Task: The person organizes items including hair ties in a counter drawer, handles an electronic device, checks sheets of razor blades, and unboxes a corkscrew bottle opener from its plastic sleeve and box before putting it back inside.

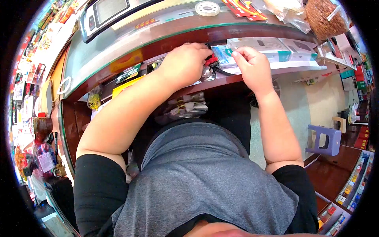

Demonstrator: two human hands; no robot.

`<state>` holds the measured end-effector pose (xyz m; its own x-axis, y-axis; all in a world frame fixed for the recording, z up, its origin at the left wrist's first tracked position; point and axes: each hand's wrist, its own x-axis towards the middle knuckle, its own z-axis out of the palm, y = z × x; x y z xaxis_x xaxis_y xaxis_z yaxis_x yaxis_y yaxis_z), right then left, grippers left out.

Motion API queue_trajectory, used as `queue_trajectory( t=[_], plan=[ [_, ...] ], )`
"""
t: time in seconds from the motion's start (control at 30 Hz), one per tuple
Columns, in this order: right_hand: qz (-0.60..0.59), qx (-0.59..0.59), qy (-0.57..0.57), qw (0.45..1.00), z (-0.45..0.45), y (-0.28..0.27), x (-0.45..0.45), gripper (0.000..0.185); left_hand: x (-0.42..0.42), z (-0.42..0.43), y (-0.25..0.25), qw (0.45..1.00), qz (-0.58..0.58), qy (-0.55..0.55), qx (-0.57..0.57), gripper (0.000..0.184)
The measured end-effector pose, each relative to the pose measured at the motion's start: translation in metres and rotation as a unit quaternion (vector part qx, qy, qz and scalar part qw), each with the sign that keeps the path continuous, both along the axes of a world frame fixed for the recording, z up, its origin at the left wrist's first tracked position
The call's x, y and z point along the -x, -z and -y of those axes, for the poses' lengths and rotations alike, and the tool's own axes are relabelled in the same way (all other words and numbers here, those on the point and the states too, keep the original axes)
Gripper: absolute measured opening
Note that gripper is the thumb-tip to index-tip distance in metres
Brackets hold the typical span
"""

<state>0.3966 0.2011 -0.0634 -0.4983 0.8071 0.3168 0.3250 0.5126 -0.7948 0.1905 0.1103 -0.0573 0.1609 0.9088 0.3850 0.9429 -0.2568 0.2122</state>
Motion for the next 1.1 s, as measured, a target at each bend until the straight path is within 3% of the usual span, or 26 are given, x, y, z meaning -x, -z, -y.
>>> queue_trajectory(
  t=[0.3,0.4,0.6,0.67,0.8,1.0,1.1],
  plan=[
    [0.018,0.008,0.007,1.0,0.003,-0.004,0.0,0.021,-0.003,-0.009,-0.014,0.969,-0.202,-0.026,0.143,0.017],
    [0.019,-0.012,0.008,1.0,0.003,-0.002,0.001,0.02,-0.005,-0.011,-0.019,0.964,-0.203,-0.027,0.168,0.016],
    [0.028,-0.013,0.007,0.999,0.003,-0.004,-0.001,0.021,0.016,0.037,-0.036,0.998,-0.023,-0.05,0.031,0.014],
    [0.027,-0.001,0.009,1.0,0.003,-0.004,-0.001,0.021,0.04,0.061,-0.038,0.995,-0.038,-0.088,0.032,0.014],
    [0.036,-0.017,0.007,0.999,0.005,-0.002,0.001,0.021,0.071,0.085,-0.023,0.985,-0.038,-0.093,0.139,0.016],
    [0.033,-0.021,-0.002,0.999,0.007,-0.002,0.001,0.018,0.058,0.076,-0.018,0.992,0.063,-0.018,0.104,0.028],
    [0.041,-0.011,0.003,0.999,0.008,-0.005,0.001,0.018,0.061,0.079,-0.011,0.98,0.053,0.012,0.19,0.046]
  ],
)
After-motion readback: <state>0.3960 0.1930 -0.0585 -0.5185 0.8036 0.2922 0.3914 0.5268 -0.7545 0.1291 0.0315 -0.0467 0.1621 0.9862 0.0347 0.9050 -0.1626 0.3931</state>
